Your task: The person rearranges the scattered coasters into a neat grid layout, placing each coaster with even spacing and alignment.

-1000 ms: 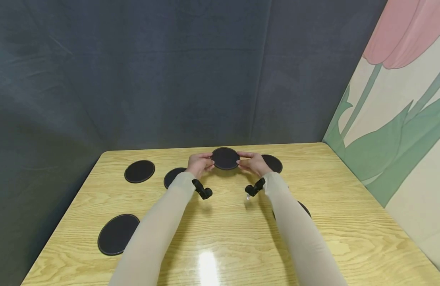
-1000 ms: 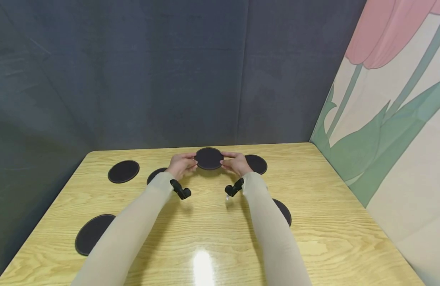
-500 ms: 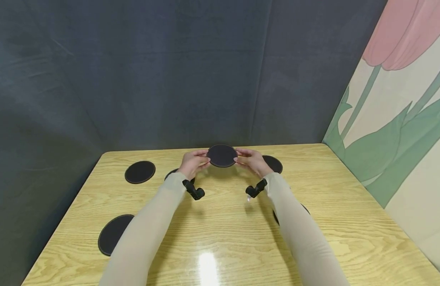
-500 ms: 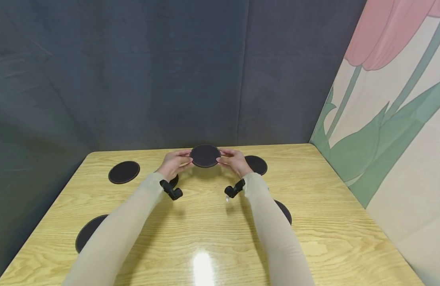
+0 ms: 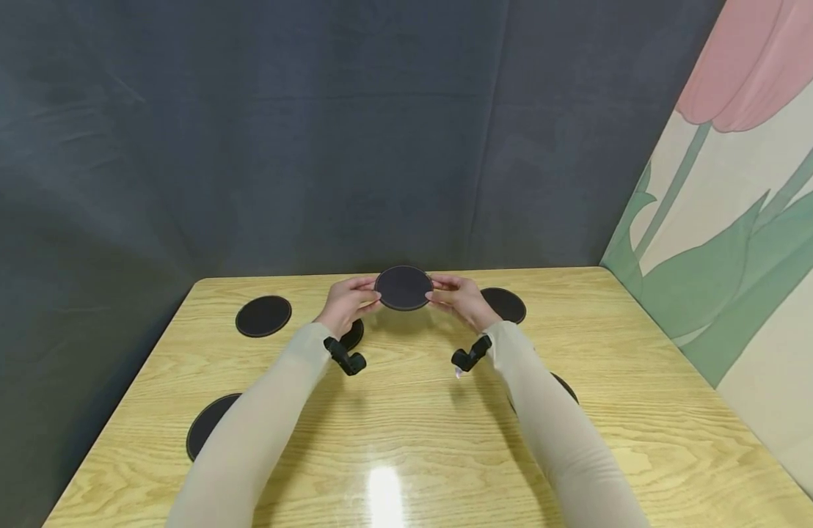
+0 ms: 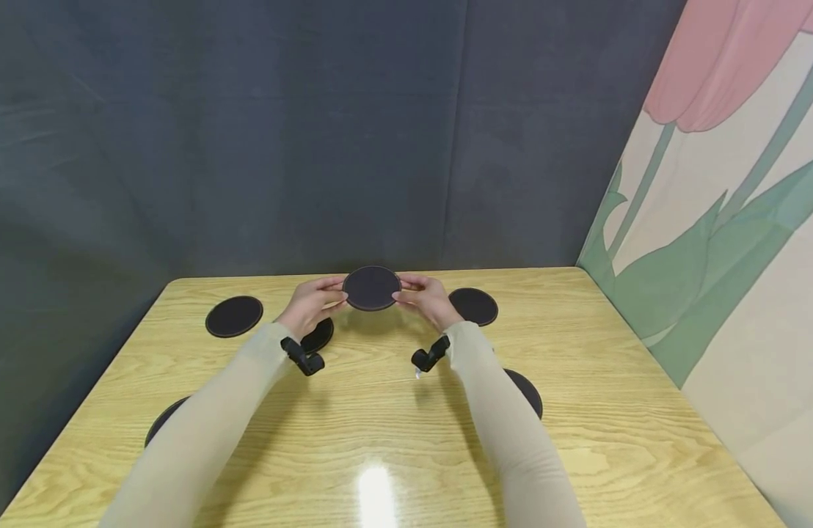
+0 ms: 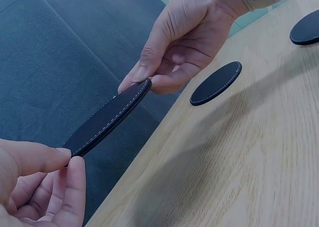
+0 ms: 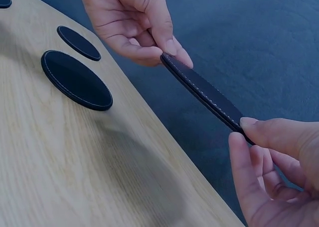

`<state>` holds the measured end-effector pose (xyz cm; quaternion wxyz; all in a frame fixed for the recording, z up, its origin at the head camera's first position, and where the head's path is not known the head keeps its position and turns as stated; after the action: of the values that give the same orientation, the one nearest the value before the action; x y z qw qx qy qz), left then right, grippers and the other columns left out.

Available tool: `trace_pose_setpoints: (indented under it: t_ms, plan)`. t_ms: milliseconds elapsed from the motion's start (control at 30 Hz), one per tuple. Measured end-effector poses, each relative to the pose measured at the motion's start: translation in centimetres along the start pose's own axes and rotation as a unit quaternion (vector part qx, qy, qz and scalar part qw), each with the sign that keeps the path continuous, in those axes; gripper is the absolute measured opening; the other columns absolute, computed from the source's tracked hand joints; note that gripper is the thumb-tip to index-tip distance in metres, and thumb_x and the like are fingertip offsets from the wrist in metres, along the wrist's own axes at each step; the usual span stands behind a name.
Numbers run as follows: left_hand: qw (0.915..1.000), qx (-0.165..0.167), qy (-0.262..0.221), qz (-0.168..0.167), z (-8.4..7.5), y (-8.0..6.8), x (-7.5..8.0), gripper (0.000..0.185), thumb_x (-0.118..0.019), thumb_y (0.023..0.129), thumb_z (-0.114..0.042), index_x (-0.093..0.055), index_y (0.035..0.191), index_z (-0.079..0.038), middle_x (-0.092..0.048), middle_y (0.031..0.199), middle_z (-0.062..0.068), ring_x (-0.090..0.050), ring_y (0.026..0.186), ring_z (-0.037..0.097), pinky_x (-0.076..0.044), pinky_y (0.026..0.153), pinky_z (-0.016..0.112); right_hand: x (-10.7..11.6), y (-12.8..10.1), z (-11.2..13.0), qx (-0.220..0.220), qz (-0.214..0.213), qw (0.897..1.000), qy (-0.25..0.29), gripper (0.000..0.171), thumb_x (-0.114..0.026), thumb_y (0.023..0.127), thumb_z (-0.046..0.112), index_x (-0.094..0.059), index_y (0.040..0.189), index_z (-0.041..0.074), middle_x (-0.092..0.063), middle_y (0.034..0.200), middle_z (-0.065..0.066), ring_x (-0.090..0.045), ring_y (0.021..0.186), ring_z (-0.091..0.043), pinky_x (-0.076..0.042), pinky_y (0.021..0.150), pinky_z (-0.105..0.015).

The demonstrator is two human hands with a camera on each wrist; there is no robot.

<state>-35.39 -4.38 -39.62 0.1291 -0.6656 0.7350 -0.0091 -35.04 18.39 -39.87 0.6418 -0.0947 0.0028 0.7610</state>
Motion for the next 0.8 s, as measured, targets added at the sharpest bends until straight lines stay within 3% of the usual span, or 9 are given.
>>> trace_pose_setpoints:
  t_ms: [167,433,800]
  plan:
    - [1.0,0.0,0.003,-0.005,0.0,-0.2,0.4,0.046,-0.063,0.086,0.01,-0.06,0.13,-0.003,-0.061,0.104,0.005,-0.065,0.087,0.013,-0.058,0.079,0.023,-0.4,0.0,-0.2,-0.009,-0.006,1.0,0.009,0.055,-0.058,0.091,-0.01,-0.041,0.142,-0.005,-0.052,0.111,-0.005,-0.063,0.087,-0.009,-0.051,0.1,-0.031]
    - [0.9998,-0.004,0.009,-0.018,0.1,-0.8,1.0,0.047,-0.065,0.085,0.011,-0.059,0.131,-0.001,-0.056,0.102,0.006,-0.063,0.089,0.014,-0.048,0.103,0.043,-0.9,-0.2,-0.4,-0.008,-0.007,1.0,0.006,0.053,-0.06,0.089,-0.011,-0.045,0.14,-0.005,-0.053,0.113,-0.007,-0.063,0.092,-0.009,-0.054,0.09,-0.021]
    - [0.9997,0.003,0.011,-0.021,0.6,-1.8,1.6,0.047,-0.064,0.086,0.011,-0.059,0.131,-0.003,-0.053,0.101,0.006,-0.062,0.082,0.011,-0.05,0.101,0.041,-1.3,-0.7,-0.9,-0.002,-0.015,0.996,-0.089,0.051,-0.069,0.087,0.002,-0.055,0.136,0.005,-0.055,0.121,-0.009,-0.06,0.102,-0.012,-0.053,0.09,-0.02]
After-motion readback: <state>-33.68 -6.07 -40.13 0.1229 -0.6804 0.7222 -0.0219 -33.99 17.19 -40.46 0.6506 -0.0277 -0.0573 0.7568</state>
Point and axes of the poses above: each hand's wrist, its own y-axis towards the middle knuckle, its own x-axis out of the back of the hand, z = x × y, the point moved 3 cm from there along y, towards the middle knuckle
